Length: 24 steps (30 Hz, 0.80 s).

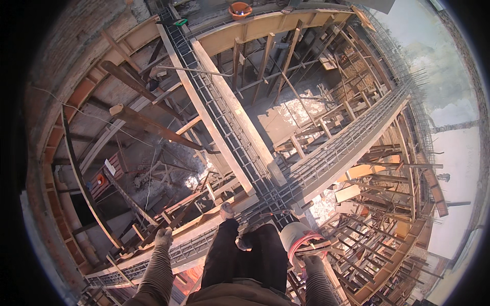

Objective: The person uses a hammer to nail wooden boards together to create a formwork structure around a rebar column. They pick up pieces of wood from a bucket, position them against the rebar and existing boards, and drive nails to secure the assembly.

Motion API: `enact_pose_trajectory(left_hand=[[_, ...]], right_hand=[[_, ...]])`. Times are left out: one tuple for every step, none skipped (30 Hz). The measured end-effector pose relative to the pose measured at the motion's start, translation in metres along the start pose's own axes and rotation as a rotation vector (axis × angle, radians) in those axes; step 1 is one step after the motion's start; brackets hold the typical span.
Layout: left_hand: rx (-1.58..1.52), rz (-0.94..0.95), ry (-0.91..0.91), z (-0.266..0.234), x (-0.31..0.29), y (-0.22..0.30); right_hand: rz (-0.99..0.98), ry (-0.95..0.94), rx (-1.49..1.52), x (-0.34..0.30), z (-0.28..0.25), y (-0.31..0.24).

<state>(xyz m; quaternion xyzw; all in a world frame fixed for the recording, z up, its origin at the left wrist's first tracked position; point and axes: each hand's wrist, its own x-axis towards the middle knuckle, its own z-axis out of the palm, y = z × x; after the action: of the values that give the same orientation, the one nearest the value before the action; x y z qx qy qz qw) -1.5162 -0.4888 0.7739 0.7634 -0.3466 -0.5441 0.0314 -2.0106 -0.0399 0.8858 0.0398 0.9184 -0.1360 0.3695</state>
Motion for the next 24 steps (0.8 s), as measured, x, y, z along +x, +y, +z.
enact_pose_trajectory(left_hand=[[0.059,-0.051,0.011,0.004,-0.011,0.029],[-0.004,0.057,0.001,-0.005,-0.006,0.034],[0.040,0.063,0.036,-0.014,-0.005,0.037],[0.086,0.095,0.053,-0.018,0.001,0.041],[0.134,0.123,0.070,-0.024,0.007,0.041],[0.098,0.097,0.070,-0.034,0.003,0.052],[0.058,0.068,0.047,-0.036,-0.005,0.070],[0.018,0.034,0.030,-0.039,-0.016,0.087],[0.059,0.083,0.068,-0.051,-0.026,0.099],[-0.046,0.094,0.080,-0.061,-0.031,0.101],[-0.151,0.106,0.094,-0.076,-0.033,0.102],[-0.146,0.151,0.166,-0.080,-0.030,0.098],[-0.139,0.206,0.253,-0.081,-0.034,0.098],[-0.138,0.217,0.365,-0.078,-0.042,0.096],[-0.219,0.148,0.413,-0.073,-0.053,0.092],[-0.235,0.070,0.382,-0.061,-0.072,0.104],[-0.249,-0.006,0.348,-0.045,-0.088,0.119],[-0.222,-0.052,0.337,-0.030,-0.099,0.127],[-0.192,-0.104,0.334,-0.023,-0.110,0.127],[-0.088,-0.084,0.242,-0.021,-0.109,0.111],[0.013,-0.058,0.152,-0.020,-0.101,0.098],[-0.053,-0.038,0.124,-0.001,-0.097,0.102],[-0.120,-0.016,0.106,0.023,-0.096,0.112],[-0.061,-0.087,0.111,0.048,-0.110,0.148]], right_hand=[[0.006,0.013,-0.003,0.002,-0.003,0.018],[-0.007,0.052,-0.066,0.000,0.002,0.015],[-0.070,0.050,-0.132,-0.009,0.002,0.016],[-0.041,-0.059,-0.095,0.005,0.005,0.031],[-0.010,-0.171,-0.060,0.020,0.007,0.045],[0.012,-0.308,0.128,0.020,0.007,0.026],[0.046,-0.426,0.310,0.018,0.000,0.019],[0.019,-0.360,0.241,0.018,0.000,0.006],[0.011,-0.367,0.043,0.024,-0.001,-0.026],[-0.004,-0.364,-0.157,0.034,-0.007,-0.069],[-0.021,-0.357,-0.357,0.045,-0.013,-0.097],[-0.169,-0.339,-0.213,0.070,-0.022,-0.102],[-0.323,-0.353,-0.071,0.087,-0.024,-0.114],[-0.157,-0.359,-0.121,0.126,-0.038,-0.139],[0.002,-0.370,-0.172,0.153,-0.045,-0.174],[-0.044,-0.261,0.022,0.170,-0.053,-0.206],[-0.086,-0.153,0.218,0.185,-0.061,-0.238],[-0.121,-0.205,0.400,0.206,-0.070,-0.270],[-0.148,-0.266,0.579,0.220,-0.076,-0.307],[-0.186,-0.261,0.582,0.226,-0.081,-0.338],[-0.232,-0.256,0.591,0.227,-0.084,-0.371],[-0.255,-0.293,0.660,0.243,-0.091,-0.382],[-0.288,-0.264,0.560,0.252,-0.092,-0.394],[-0.317,-0.219,0.454,0.260,-0.096,-0.402]])
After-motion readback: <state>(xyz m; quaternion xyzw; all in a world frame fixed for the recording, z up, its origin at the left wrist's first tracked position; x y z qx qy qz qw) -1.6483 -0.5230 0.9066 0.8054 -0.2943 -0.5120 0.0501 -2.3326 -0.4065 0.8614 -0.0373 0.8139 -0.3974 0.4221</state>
